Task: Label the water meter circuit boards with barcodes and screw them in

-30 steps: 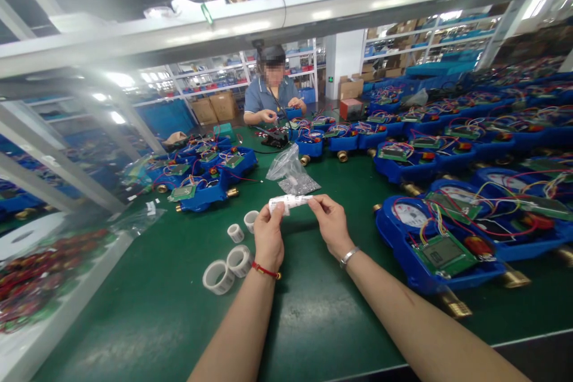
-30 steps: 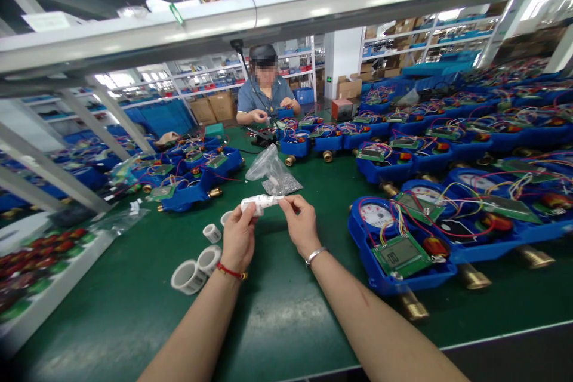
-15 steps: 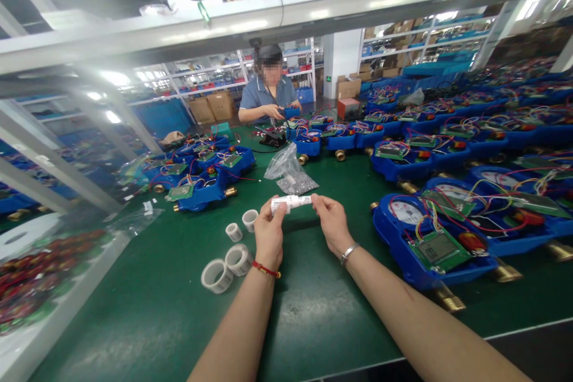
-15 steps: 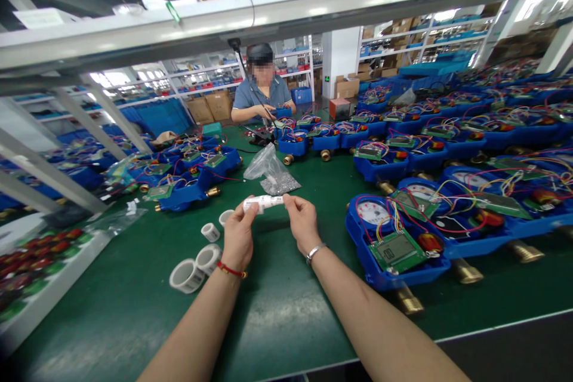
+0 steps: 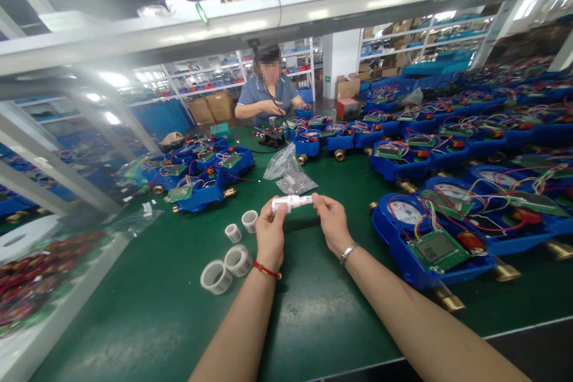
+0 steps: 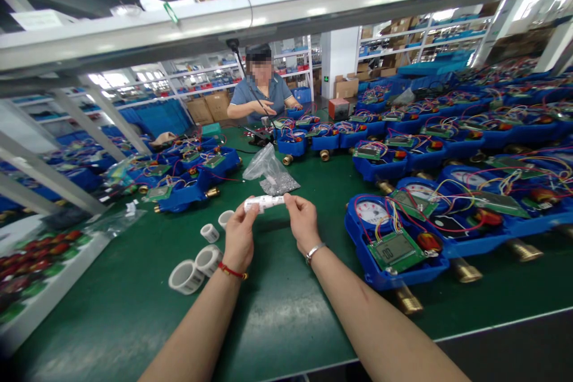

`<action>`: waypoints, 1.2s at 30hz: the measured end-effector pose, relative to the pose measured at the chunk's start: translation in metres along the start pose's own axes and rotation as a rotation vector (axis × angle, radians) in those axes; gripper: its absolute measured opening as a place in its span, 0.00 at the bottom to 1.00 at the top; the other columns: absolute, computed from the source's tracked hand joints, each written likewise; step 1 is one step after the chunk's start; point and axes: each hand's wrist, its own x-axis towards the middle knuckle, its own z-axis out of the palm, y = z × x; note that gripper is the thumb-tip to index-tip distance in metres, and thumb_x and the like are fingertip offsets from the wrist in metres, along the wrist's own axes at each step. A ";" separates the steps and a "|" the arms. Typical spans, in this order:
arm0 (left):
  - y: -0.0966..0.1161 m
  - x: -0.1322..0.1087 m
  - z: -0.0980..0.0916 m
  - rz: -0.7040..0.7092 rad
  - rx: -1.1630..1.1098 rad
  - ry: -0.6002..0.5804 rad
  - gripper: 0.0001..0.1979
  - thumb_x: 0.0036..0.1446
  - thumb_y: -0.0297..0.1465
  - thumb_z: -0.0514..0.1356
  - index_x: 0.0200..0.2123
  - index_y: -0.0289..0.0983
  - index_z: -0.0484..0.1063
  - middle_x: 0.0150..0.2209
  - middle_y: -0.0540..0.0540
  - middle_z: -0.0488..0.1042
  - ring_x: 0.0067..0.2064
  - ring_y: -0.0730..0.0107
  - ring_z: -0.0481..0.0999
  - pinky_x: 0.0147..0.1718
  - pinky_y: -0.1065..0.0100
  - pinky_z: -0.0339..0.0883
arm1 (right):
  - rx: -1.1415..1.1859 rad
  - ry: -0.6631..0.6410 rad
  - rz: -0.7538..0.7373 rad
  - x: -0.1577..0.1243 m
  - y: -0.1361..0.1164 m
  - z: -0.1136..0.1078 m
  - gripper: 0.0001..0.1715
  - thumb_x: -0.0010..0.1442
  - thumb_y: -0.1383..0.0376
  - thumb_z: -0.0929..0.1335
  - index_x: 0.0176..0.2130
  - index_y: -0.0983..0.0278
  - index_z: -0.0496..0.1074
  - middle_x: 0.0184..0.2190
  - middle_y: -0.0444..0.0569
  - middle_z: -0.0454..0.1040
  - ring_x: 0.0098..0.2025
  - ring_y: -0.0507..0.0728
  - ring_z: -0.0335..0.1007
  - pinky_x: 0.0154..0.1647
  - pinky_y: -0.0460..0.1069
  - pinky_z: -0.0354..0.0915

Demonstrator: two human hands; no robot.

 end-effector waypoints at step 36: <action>-0.005 -0.001 -0.001 0.063 0.049 -0.059 0.10 0.49 0.35 0.65 0.35 0.38 0.80 0.51 0.41 0.73 0.57 0.58 0.67 0.60 0.58 0.52 | 0.038 0.057 0.001 0.004 0.008 -0.002 0.25 0.52 0.49 0.69 0.18 0.62 0.61 0.17 0.38 0.53 0.22 0.50 0.46 0.23 0.46 0.47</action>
